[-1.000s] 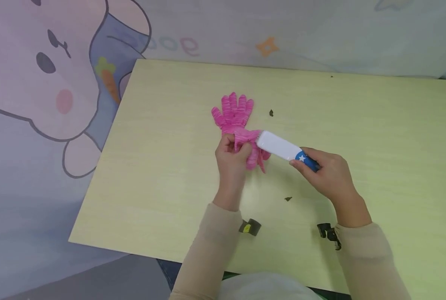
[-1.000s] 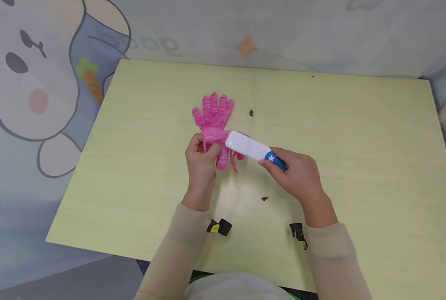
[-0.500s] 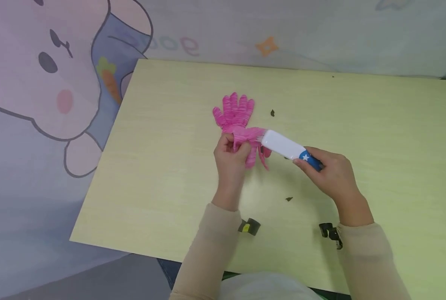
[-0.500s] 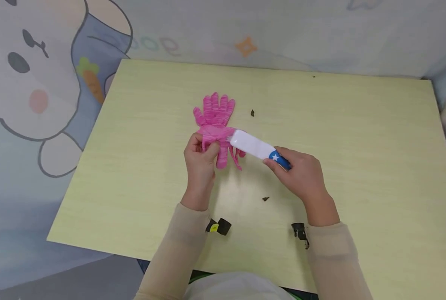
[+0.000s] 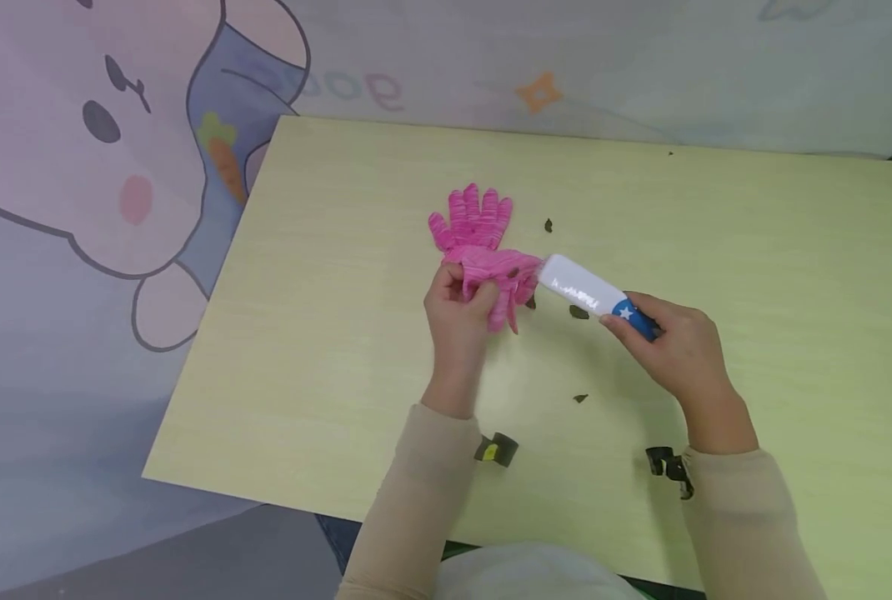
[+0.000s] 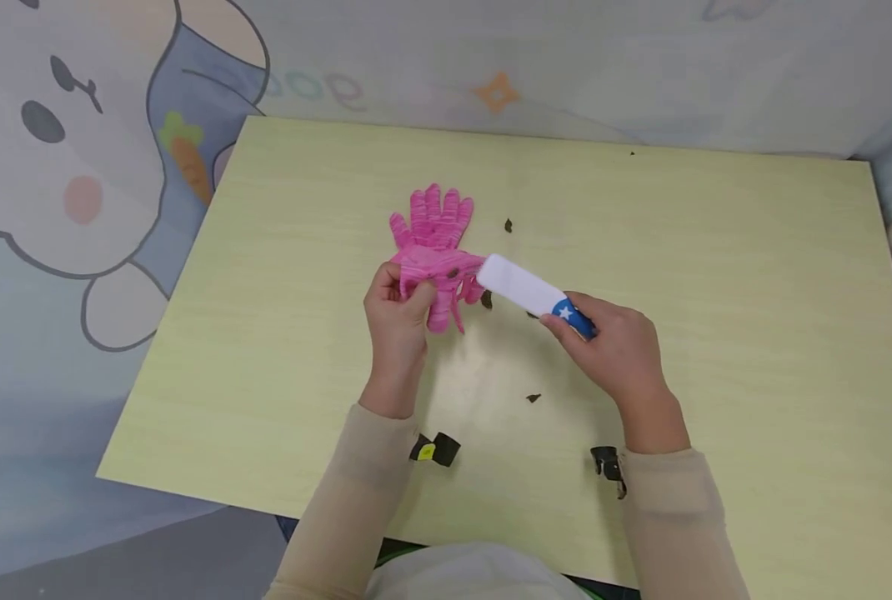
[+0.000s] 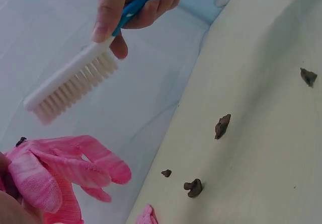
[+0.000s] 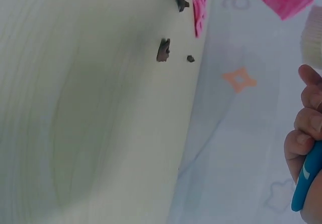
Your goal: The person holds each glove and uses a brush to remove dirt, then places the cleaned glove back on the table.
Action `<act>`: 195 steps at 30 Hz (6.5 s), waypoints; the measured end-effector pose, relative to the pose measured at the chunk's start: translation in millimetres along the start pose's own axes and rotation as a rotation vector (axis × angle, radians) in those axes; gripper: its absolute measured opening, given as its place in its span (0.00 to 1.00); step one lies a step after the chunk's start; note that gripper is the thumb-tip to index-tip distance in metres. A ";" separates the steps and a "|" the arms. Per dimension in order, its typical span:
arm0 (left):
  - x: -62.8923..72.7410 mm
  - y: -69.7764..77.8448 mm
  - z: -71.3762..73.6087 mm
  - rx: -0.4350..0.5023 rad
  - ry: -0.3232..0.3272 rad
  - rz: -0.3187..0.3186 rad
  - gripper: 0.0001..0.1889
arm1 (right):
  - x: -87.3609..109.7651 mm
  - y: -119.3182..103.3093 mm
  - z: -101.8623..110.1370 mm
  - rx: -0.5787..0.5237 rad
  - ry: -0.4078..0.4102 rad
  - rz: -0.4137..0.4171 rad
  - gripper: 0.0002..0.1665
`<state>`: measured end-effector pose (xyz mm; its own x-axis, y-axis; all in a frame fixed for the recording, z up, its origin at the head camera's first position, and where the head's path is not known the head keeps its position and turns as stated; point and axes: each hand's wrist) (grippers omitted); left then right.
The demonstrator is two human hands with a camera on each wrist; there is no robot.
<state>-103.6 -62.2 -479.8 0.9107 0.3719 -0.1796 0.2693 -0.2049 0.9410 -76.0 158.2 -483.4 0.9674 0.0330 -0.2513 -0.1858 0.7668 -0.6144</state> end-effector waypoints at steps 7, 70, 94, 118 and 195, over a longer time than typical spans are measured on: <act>2.7 0.6 -1.7 0.014 -0.032 0.024 0.10 | -4.4 -1.4 -3.3 -0.022 0.058 0.121 0.43; 9.5 -10.5 -0.7 0.153 -0.560 0.469 0.16 | -5.4 -24.9 -25.5 -0.760 -0.143 -0.586 0.11; 9.1 -4.7 1.5 -0.145 -0.556 0.265 0.04 | -4.7 -20.1 -23.7 -1.062 -0.336 -0.596 0.06; 3.6 0.2 -0.1 -0.529 -0.352 -0.366 0.05 | -5.9 -37.2 -16.2 -0.972 -0.192 -0.545 0.25; 26.1 -11.5 -19.1 -0.034 -0.254 0.139 0.16 | -0.3 -26.0 -39.1 -0.895 0.097 -0.534 0.11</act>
<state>-88.9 -32.8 -489.9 0.9885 0.1033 -0.1105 0.1299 -0.2061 0.9699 -78.2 113.2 -496.6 0.9505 -0.2521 0.1815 0.1638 -0.0898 -0.9824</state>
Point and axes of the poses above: each hand's wrist, its own x-axis away from the middle knuckle, its own z-axis out of the back of the hand, y = z × x, and after that the axes turned 12 degrees about -z, right-handed
